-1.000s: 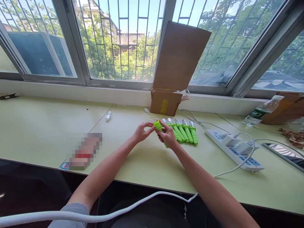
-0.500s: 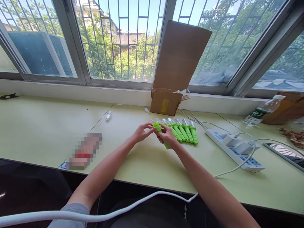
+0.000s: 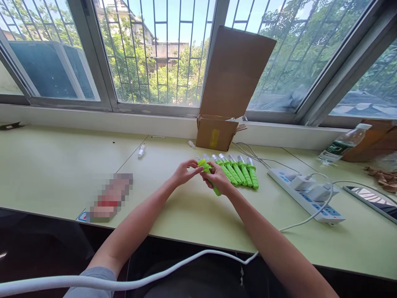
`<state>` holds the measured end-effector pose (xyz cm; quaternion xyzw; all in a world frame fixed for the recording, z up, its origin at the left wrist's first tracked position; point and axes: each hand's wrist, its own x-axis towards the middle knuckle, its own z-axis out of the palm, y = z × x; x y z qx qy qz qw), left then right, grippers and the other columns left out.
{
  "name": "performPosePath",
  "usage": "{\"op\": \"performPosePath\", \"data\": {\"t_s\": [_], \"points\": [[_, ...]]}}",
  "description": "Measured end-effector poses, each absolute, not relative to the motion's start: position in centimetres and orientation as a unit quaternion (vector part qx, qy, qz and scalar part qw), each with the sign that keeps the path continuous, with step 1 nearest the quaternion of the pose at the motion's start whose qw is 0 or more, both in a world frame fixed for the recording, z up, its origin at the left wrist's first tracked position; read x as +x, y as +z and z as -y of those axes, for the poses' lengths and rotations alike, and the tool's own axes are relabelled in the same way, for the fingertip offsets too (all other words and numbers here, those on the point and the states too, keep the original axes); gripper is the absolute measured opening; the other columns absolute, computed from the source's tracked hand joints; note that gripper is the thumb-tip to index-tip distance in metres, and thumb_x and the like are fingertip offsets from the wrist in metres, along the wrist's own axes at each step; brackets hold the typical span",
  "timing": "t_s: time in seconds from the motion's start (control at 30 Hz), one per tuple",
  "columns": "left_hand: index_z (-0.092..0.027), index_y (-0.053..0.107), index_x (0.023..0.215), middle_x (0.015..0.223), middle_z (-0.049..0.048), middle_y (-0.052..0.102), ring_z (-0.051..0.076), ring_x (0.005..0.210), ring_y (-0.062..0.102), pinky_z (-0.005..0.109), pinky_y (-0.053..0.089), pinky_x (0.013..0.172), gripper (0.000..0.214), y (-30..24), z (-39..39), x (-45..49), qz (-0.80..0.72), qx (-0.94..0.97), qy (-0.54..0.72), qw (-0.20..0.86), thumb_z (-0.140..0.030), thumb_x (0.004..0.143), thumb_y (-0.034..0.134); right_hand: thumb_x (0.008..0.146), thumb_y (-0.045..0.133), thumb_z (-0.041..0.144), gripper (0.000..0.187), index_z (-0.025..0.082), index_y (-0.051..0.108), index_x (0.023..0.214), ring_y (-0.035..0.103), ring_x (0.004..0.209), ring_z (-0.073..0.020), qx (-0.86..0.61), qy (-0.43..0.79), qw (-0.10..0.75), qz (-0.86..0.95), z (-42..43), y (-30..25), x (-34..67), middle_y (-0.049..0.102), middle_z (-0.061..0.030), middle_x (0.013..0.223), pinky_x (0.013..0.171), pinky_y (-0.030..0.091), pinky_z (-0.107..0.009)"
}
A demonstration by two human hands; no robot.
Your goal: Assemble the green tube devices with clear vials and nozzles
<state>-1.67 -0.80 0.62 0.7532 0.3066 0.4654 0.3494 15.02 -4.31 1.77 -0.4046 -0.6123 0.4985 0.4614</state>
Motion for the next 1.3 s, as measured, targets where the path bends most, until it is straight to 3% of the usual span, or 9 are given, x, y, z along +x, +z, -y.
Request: {"op": "performPosePath", "data": {"t_s": [0.77, 1.3], "points": [[-0.018, 0.063, 0.078, 0.08, 0.002, 0.067, 0.015, 0.078, 0.061, 0.03, 0.049, 0.076, 0.035, 1.21, 0.87, -1.91, -0.329, 0.757, 0.497, 0.269, -0.053, 0.075, 0.064, 0.066, 0.07, 0.039, 0.038, 0.021, 0.049, 0.092, 0.04, 0.031, -0.0062, -0.373, 0.55, 0.444, 0.601, 5.0, 2.58, 14.8, 0.058, 0.006, 0.056, 0.03, 0.028, -0.019], [-0.019, 0.064, 0.071, 0.073, 0.0012, 0.067, 0.016, 0.072, 0.063, 0.032, 0.049, 0.074, 0.038, 0.85, 0.58, -1.45, -0.382, 0.717, 0.53, 0.245, -0.054, 0.06, 0.075, 0.065, 0.069, 0.038, 0.037, 0.02, 0.051, 0.091, 0.041, 0.032, -0.0065, -0.383, 0.544, 0.445, 0.6, 4.53, 2.12, 15.02, 0.059, 0.0053, 0.056, 0.03, 0.029, -0.019]]}}
